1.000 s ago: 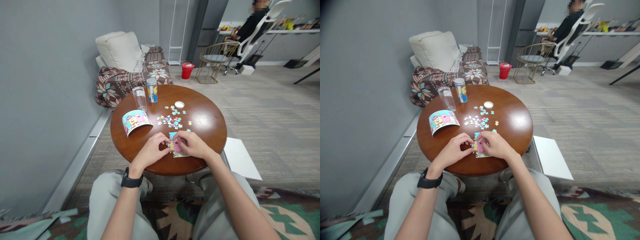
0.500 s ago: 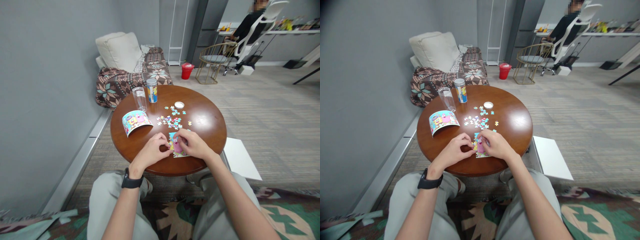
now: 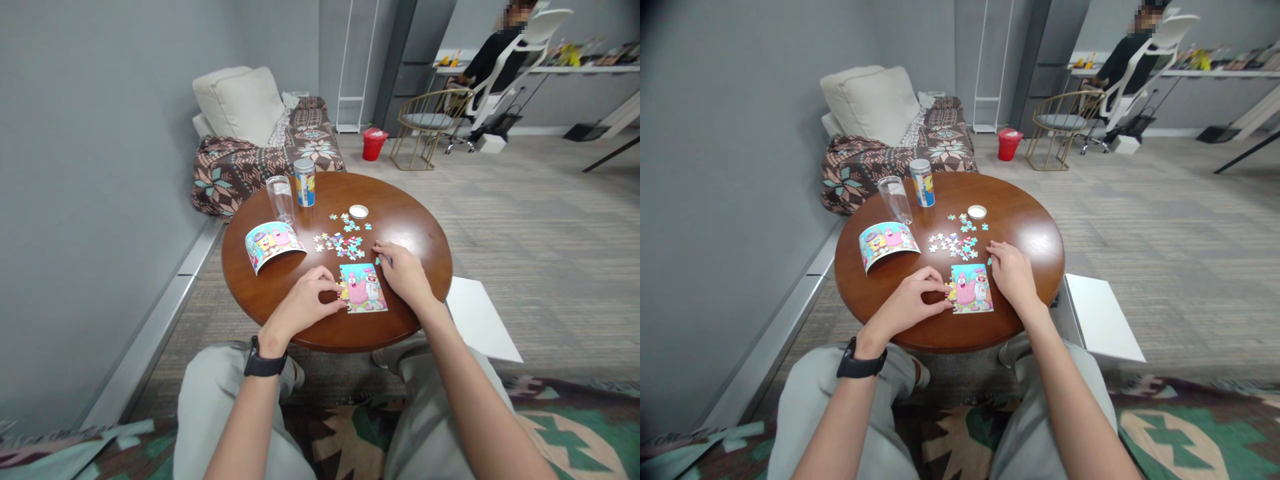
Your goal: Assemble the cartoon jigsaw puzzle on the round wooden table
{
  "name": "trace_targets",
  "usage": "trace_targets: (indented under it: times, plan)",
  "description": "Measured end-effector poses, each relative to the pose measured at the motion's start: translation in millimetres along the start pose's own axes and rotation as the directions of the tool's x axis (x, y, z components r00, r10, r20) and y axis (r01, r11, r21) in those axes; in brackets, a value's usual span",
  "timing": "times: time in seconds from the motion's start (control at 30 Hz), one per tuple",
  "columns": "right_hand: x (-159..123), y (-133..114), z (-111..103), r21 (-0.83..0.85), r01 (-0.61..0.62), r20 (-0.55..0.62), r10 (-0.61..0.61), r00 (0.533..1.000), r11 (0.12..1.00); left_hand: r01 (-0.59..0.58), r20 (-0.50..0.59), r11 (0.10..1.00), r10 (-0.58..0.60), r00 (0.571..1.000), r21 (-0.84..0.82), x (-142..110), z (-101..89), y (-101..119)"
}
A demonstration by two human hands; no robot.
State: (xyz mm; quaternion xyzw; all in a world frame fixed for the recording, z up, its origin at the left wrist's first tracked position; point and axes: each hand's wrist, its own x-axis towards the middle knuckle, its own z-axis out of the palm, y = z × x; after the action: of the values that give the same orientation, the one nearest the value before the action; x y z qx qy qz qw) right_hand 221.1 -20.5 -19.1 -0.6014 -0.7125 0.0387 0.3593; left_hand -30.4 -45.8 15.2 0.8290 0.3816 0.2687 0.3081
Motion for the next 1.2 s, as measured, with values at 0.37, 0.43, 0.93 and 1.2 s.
trace_targets:
  times: [0.37,0.43,0.93,1.2]
  plan:
    - [5,34,-30,-0.009,-0.054,0.017,0.054,0.998,0.999,0.020,-0.039,1.000,-0.021,0.999,-0.020,-1,-3.2,0]
    - [5,33,-32,-0.011,-0.087,0.032,0.087,0.996,0.996,0.025,-0.054,1.000,-0.026,0.998,-0.013,0,-2.7,-2]
    - [3,34,-45,0.137,-0.271,0.169,0.247,0.954,0.953,0.027,-0.045,0.999,-0.026,0.999,0.024,0,-1.2,-1]
    - [4,26,-50,0.162,-0.258,0.254,0.213,0.943,0.952,0.022,-0.041,1.000,-0.022,0.999,0.014,1,-1.1,-1]
